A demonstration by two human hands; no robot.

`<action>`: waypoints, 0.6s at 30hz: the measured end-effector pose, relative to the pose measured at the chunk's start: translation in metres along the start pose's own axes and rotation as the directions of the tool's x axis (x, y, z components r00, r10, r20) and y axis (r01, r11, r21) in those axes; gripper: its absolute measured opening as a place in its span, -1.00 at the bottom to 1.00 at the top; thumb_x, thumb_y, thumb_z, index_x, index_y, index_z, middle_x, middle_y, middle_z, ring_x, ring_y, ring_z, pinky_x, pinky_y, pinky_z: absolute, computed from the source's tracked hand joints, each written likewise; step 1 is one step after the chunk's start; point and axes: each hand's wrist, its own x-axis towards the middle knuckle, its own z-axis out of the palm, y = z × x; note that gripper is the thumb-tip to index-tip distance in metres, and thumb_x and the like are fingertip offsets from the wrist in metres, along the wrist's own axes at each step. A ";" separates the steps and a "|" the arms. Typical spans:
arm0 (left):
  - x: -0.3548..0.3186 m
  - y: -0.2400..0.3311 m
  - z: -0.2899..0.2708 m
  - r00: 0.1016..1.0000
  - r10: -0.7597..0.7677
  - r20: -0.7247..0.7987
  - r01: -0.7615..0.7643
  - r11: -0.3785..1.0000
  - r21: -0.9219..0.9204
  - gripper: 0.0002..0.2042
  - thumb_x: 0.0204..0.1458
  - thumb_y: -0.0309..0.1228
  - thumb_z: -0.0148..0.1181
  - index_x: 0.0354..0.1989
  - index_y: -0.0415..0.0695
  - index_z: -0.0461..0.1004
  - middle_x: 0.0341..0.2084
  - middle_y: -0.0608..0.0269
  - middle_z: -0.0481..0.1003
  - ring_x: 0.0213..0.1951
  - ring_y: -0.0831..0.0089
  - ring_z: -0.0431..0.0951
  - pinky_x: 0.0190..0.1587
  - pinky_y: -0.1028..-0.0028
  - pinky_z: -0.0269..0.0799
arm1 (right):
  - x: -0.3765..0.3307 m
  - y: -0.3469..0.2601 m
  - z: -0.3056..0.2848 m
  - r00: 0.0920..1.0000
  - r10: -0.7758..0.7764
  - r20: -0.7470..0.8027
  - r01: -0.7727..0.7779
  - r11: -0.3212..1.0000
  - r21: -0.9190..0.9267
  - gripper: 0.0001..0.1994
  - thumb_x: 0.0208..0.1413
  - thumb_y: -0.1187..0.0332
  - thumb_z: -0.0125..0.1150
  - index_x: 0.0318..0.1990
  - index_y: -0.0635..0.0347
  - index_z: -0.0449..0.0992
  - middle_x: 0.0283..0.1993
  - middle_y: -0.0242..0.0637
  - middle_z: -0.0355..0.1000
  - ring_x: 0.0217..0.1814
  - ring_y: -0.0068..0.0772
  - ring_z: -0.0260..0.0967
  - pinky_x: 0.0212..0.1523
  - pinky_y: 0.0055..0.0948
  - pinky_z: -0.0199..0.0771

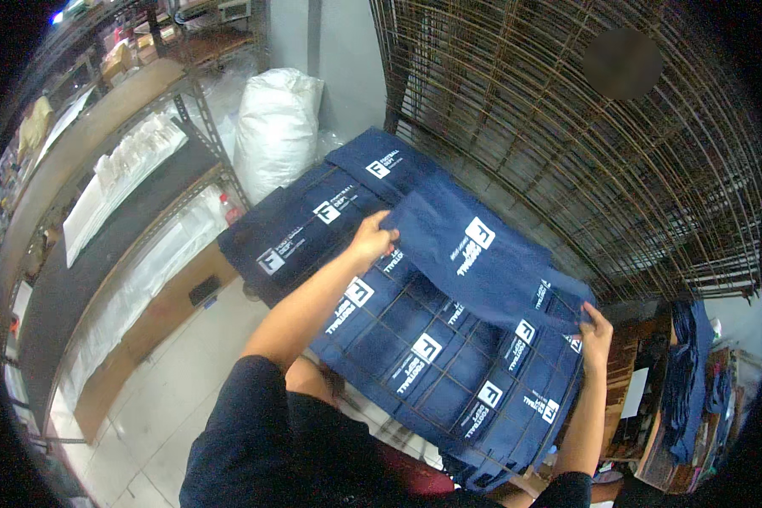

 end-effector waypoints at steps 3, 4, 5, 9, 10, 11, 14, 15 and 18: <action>0.072 -0.019 -0.013 0.985 0.060 -0.163 -0.036 0.988 0.149 -0.62 -0.08 -0.59 0.11 0.00 -0.25 0.36 -0.55 0.20 0.47 -0.63 0.53 0.42 -0.59 0.52 0.36 | 0.058 0.007 0.048 1.000 0.001 0.005 -0.001 1.000 -0.019 -0.54 -0.05 0.68 -0.08 0.09 0.35 0.35 -0.11 -0.11 0.44 -0.61 -0.57 0.35 -0.52 -0.57 0.41; 0.089 -0.020 -0.011 0.972 0.076 -0.224 -0.025 0.975 0.223 -0.59 -0.09 -0.59 0.12 0.01 -0.26 0.36 -0.54 0.17 0.49 -0.61 0.52 0.44 -0.58 0.51 0.37 | 0.076 0.014 0.060 1.000 0.004 0.013 -0.003 0.998 -0.058 -0.54 -0.06 0.68 -0.07 0.08 0.34 0.36 -0.21 -0.14 0.47 -0.61 -0.56 0.34 -0.54 -0.56 0.42; 0.105 -0.021 -0.010 0.954 0.097 -0.283 -0.010 0.955 0.295 -0.57 -0.11 -0.59 0.13 0.03 -0.27 0.36 -0.52 0.14 0.51 -0.60 0.51 0.47 -0.58 0.51 0.38 | 0.092 0.018 0.071 0.998 0.049 0.027 -0.047 0.997 -0.058 -0.56 -0.04 0.70 -0.09 0.07 0.37 0.36 0.06 -0.14 0.35 -0.35 -0.48 0.42 -0.49 -0.62 0.48; 0.183 -0.067 -0.033 0.917 0.197 -0.346 0.027 0.836 0.548 -0.48 -0.17 -0.42 0.19 0.06 -0.25 0.34 -0.25 -0.07 0.52 -0.21 0.12 0.55 -0.13 0.31 0.45 | 0.154 0.055 0.122 1.000 0.004 -0.026 -0.006 0.997 -0.081 -0.55 -0.09 0.70 -0.06 0.03 0.32 0.41 -0.04 -0.09 0.42 -0.53 -0.46 0.44 -0.52 -0.58 0.49; 0.194 -0.075 -0.038 0.910 0.225 -0.349 0.026 0.808 0.588 -0.48 -0.18 -0.40 0.19 0.05 -0.25 0.35 -0.19 -0.09 0.49 -0.12 0.07 0.49 -0.03 0.28 0.38 | 0.165 0.057 0.131 0.999 -0.022 -0.042 0.017 0.994 -0.111 -0.55 -0.11 0.70 -0.05 0.02 0.30 0.43 -0.09 -0.08 0.46 -0.59 -0.45 0.45 -0.53 -0.57 0.48; 0.203 -0.083 -0.044 0.901 0.252 -0.353 0.029 0.778 0.627 -0.48 -0.19 -0.37 0.19 0.04 -0.24 0.36 -0.12 -0.12 0.46 -0.02 0.01 0.43 0.07 0.25 0.32 | 0.172 0.060 0.139 0.999 0.007 -0.042 -0.012 0.994 -0.112 -0.55 -0.12 0.70 -0.05 0.01 0.30 0.43 -0.08 -0.07 0.45 -0.58 -0.43 0.46 -0.53 -0.56 0.49; 0.189 -0.058 -0.018 0.883 0.325 -0.338 0.056 0.641 0.765 -0.51 -0.20 -0.40 0.16 0.01 -0.27 0.38 -0.13 -0.14 0.46 -0.03 0.00 0.44 0.05 0.23 0.33 | 0.174 0.066 0.144 0.994 0.099 -0.052 -0.104 0.990 -0.095 -0.55 -0.13 0.69 -0.05 0.01 0.31 0.43 -0.03 -0.04 0.43 -0.55 -0.41 0.48 -0.50 -0.53 0.52; 0.187 -0.054 -0.019 0.879 0.324 -0.349 0.065 0.645 0.762 -0.52 -0.20 -0.41 0.16 -0.01 -0.28 0.39 -0.14 -0.16 0.46 -0.04 -0.01 0.44 0.05 0.23 0.34 | 0.177 0.067 0.148 0.994 0.103 -0.044 -0.107 0.990 -0.088 -0.54 -0.13 0.69 -0.05 0.02 0.31 0.42 -0.02 -0.03 0.42 -0.55 -0.40 0.48 -0.50 -0.53 0.53; 0.189 -0.053 -0.024 0.865 0.332 -0.376 0.080 0.648 0.758 -0.55 -0.21 -0.43 0.16 -0.05 -0.29 0.41 -0.18 -0.21 0.46 -0.08 -0.02 0.46 0.02 0.22 0.36 | 0.185 0.072 0.158 0.997 0.058 -0.045 -0.061 0.995 -0.074 -0.53 -0.11 0.69 -0.05 0.05 0.29 0.39 0.03 0.00 0.38 -0.54 -0.42 0.47 -0.49 -0.52 0.52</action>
